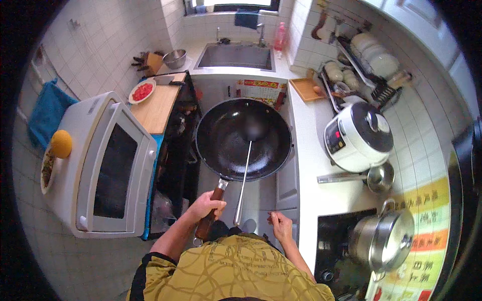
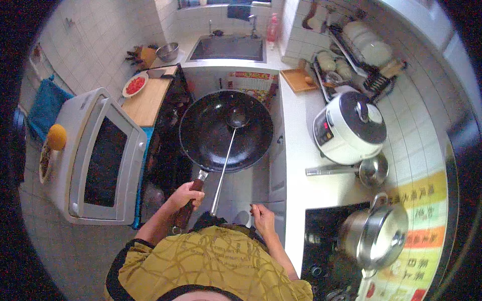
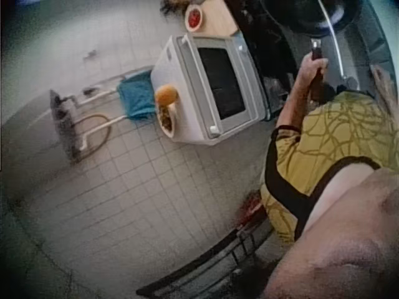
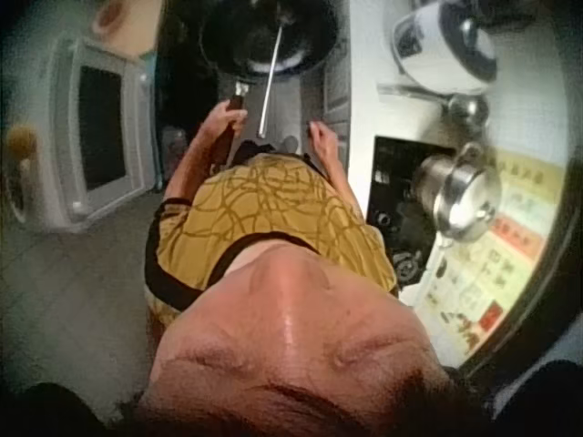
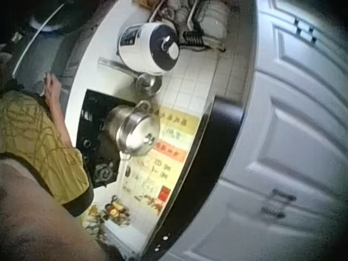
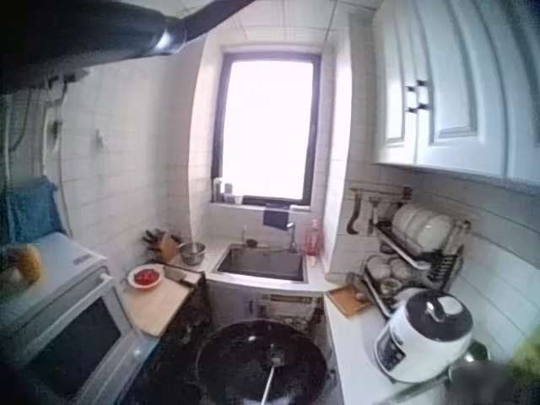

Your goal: The person stir-fries mixed vegetables in a wok on an electric stove, then transfers the cooked food into a white bowl. After serving, they rinse the wok with water and scrub it with a brush at the sink.

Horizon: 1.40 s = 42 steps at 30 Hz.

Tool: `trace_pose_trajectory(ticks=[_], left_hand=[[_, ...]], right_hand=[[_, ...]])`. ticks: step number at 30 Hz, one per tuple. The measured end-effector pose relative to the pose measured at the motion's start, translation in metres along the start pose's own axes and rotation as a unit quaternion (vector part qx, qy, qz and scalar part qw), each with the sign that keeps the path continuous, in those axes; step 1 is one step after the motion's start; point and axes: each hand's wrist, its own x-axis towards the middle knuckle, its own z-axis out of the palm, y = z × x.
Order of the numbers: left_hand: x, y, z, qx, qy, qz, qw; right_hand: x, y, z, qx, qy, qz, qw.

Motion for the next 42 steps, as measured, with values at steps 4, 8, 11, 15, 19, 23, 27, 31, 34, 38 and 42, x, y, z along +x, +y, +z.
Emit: trace_pose_trajectory(ticks=[4,8,11,15,19,23,27,31,34,38,42], left_hand=[[0.039,0.039,-0.010,-0.016,0.056,0.006,0.998],[0.084,0.066,-0.039,-0.031,0.080,0.026,0.996],[0.120,0.094,-0.065,-0.056,0.082,0.035,0.994],[0.171,0.133,-0.110,-0.060,0.075,0.019,0.995],[0.220,0.180,-0.154,-0.066,0.063,0.010,0.996],[0.264,0.225,-0.189,-0.071,0.060,0.002,0.996],[0.307,0.259,-0.221,-0.054,0.056,-0.001,0.997],[0.348,0.285,-0.241,-0.050,0.047,0.005,0.998],[0.380,0.302,-0.253,-0.075,0.058,-0.009,0.995],[0.419,0.326,-0.258,-0.066,0.063,-0.011,0.996],[0.450,0.344,-0.262,-0.079,0.113,-0.059,0.989]], right_hand=[[0.069,-0.011,0.000,0.042,-0.024,-0.028,0.998],[0.132,-0.020,0.006,0.040,-0.059,-0.039,0.997],[0.187,-0.032,0.015,0.031,-0.083,-0.025,0.996],[0.269,-0.042,0.034,0.003,-0.066,-0.030,0.997],[0.348,-0.084,0.050,-0.057,-0.088,-0.032,0.994],[0.432,-0.106,0.057,-0.134,-0.042,-0.149,0.979],[0.511,-0.100,0.047,-0.104,0.012,-0.147,0.984],[0.609,-0.110,0.027,-0.023,0.013,-0.023,0.999],[0.711,-0.101,0.021,-0.018,0.014,-0.036,0.999],[0.858,-0.094,0.027,0.056,-0.006,-0.009,0.998],[0.982,-0.083,0.045,0.143,-0.022,0.092,0.985]])
